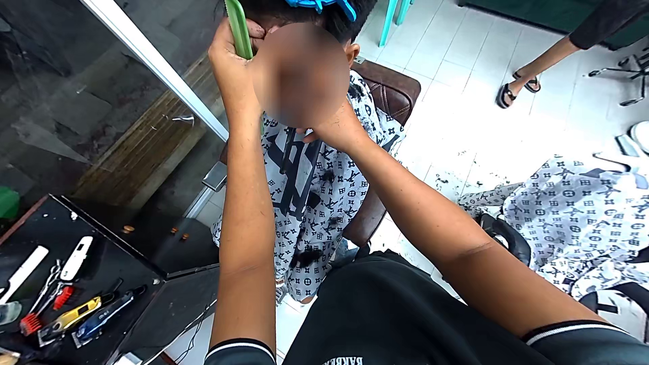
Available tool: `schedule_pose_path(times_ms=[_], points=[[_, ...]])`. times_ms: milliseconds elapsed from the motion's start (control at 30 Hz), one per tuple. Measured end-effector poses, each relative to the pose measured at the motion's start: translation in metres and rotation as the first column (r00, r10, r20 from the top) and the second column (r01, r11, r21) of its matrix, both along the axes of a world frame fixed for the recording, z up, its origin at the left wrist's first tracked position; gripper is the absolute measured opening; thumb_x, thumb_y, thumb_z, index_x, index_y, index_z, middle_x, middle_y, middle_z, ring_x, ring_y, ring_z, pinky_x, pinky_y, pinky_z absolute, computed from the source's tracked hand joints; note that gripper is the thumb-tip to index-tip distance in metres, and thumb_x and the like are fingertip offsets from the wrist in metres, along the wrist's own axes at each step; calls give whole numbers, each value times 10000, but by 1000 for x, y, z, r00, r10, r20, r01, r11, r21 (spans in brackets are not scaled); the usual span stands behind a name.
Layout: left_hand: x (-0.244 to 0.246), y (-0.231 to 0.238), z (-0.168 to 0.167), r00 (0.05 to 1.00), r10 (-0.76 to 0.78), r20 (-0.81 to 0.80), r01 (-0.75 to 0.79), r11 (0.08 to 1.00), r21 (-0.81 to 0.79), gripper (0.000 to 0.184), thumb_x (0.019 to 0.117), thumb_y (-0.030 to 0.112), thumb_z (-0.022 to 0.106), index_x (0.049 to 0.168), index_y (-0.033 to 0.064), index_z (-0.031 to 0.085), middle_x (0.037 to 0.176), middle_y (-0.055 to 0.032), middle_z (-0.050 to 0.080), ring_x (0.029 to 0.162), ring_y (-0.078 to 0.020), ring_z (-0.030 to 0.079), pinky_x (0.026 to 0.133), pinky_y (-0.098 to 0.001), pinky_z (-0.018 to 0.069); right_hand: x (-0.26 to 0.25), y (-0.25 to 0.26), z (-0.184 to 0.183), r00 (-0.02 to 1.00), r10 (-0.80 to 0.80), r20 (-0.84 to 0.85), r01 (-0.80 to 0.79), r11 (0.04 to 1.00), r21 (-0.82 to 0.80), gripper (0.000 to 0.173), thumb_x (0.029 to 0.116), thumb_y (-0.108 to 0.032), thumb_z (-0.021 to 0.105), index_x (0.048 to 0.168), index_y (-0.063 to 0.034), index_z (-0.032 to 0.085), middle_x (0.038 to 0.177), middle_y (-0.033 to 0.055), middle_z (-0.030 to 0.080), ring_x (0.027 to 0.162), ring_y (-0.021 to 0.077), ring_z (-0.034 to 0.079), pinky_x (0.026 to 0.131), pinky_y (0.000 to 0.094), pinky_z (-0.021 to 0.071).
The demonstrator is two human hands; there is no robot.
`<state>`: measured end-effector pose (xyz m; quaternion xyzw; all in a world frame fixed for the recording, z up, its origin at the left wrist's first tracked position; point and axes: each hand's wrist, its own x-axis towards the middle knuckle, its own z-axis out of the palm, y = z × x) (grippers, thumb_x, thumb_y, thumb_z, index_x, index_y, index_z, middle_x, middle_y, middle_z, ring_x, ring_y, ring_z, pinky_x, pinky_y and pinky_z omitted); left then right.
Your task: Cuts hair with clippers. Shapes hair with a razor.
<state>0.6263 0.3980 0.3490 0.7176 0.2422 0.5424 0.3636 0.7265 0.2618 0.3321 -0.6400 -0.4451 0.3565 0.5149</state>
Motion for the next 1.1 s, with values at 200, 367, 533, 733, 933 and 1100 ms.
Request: schedule_pose_path(times_ms=[200,367,533,733,933,1100], points=[[0,0,1,1000,6,-10,-6,1000,-2,220,893,232,768,989,75,647,800,49,650,732,-40,635,694,-224,539,2,-1,-1,999,-2,-32,2,1000,16,157,1044,-180,613,1052,-25,638,902,79,744,696,159,744,594,324,646],[1,0,0,1000,-7,6,7,1000,-7,206,896,221,763,977,78,639,788,50,640,716,-47,633,687,-236,548,0,-1,2,1000,5,11,-5,1000,-13,165,1044,-191,614,1067,-31,649,893,65,736,691,140,739,590,309,642],[0,1,-1,1000,-3,7,3,1000,-4,211,893,222,768,981,77,642,798,45,652,728,-51,637,695,-238,546,2,-2,0,1000,-4,-27,4,1000,2,166,1046,-186,611,1058,-24,647,898,75,741,698,155,744,595,321,646],[0,-1,0,1000,1,4,-1,1000,-3,211,898,224,763,986,77,641,801,49,640,724,-44,627,689,-229,539,2,-1,1,1000,4,-10,-4,1000,-7,170,1044,-191,616,1079,-29,649,904,68,743,699,146,742,591,314,643],[0,0,0,1000,-3,11,3,1000,-11,205,896,216,767,980,76,644,789,49,644,718,-47,630,684,-232,541,1,-2,2,1000,-8,-13,7,1000,-5,160,1043,-191,617,1056,-36,653,888,60,744,699,143,744,591,314,646],[0,0,1,1000,12,-11,-12,1000,-17,217,890,229,766,987,80,641,796,51,645,727,-41,629,695,-229,537,3,-2,-1,998,-4,-61,5,1000,16,155,1045,-174,610,1065,-24,645,902,76,747,698,162,744,593,327,646]])
